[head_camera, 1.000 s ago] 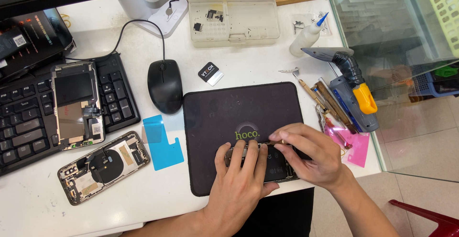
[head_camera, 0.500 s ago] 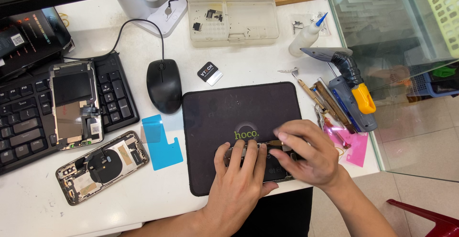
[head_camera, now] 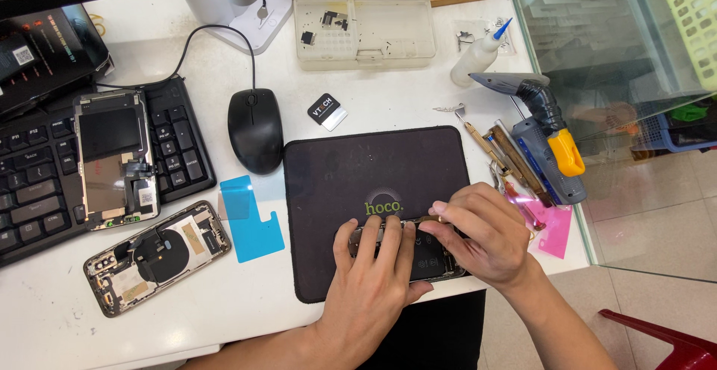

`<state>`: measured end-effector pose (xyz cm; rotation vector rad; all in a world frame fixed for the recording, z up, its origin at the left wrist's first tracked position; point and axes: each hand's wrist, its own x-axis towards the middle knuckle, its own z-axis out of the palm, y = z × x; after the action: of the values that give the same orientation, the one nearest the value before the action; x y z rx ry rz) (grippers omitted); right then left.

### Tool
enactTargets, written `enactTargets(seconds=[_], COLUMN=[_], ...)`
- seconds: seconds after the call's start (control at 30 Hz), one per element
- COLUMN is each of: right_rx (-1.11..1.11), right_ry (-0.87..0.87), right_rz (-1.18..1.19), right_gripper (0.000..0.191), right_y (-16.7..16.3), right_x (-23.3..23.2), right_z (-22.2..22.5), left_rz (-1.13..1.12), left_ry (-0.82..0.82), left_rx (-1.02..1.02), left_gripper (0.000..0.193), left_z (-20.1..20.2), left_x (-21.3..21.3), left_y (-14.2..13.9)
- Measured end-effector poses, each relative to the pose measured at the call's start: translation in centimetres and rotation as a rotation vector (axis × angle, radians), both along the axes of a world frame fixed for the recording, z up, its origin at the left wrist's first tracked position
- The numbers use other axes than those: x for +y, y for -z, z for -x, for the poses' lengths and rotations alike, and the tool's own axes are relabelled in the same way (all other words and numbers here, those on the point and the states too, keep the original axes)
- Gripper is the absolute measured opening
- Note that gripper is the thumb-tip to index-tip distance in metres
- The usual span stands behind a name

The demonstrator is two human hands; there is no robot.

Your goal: The person reassembles a disassembled smartphone on a workbench. They place the battery into the chassis, then use a screwdriver to fasten screws around the battery and internal components. The person handles the phone and tools throughout the process.

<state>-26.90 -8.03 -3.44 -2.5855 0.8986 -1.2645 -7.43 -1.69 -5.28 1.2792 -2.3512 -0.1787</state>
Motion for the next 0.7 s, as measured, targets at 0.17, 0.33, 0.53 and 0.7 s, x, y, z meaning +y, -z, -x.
enactTargets(seconds=[0.17,0.33,0.53,0.7], right_rx=[-0.02,-0.018,0.001,-0.037], right_ry=[-0.049,-0.02,0.028,-0.054], right_rz=[-0.018,-0.001,0.008,-0.004], right_gripper=[0.043,0.044,0.048,0.044], right_y=[0.2,0.12,-0.11,-0.28], right_x=[0.23,0.15,-0.11,0.1], right_z=[0.15,0.12,-0.2,-0.3], left_rz=[-0.004,0.005,-0.004,-0.019], left_ry=[-0.001,0.001,0.003,0.01], left_rx=[-0.004,-0.012,-0.011,0.0], left_gripper=[0.079,0.079,0.079,0.079], left_z=[0.0,0.01,0.07,0.13], left_x=[0.03,0.07,0.17,0.1], left_y=[-0.04,-0.03,0.15,0.23])
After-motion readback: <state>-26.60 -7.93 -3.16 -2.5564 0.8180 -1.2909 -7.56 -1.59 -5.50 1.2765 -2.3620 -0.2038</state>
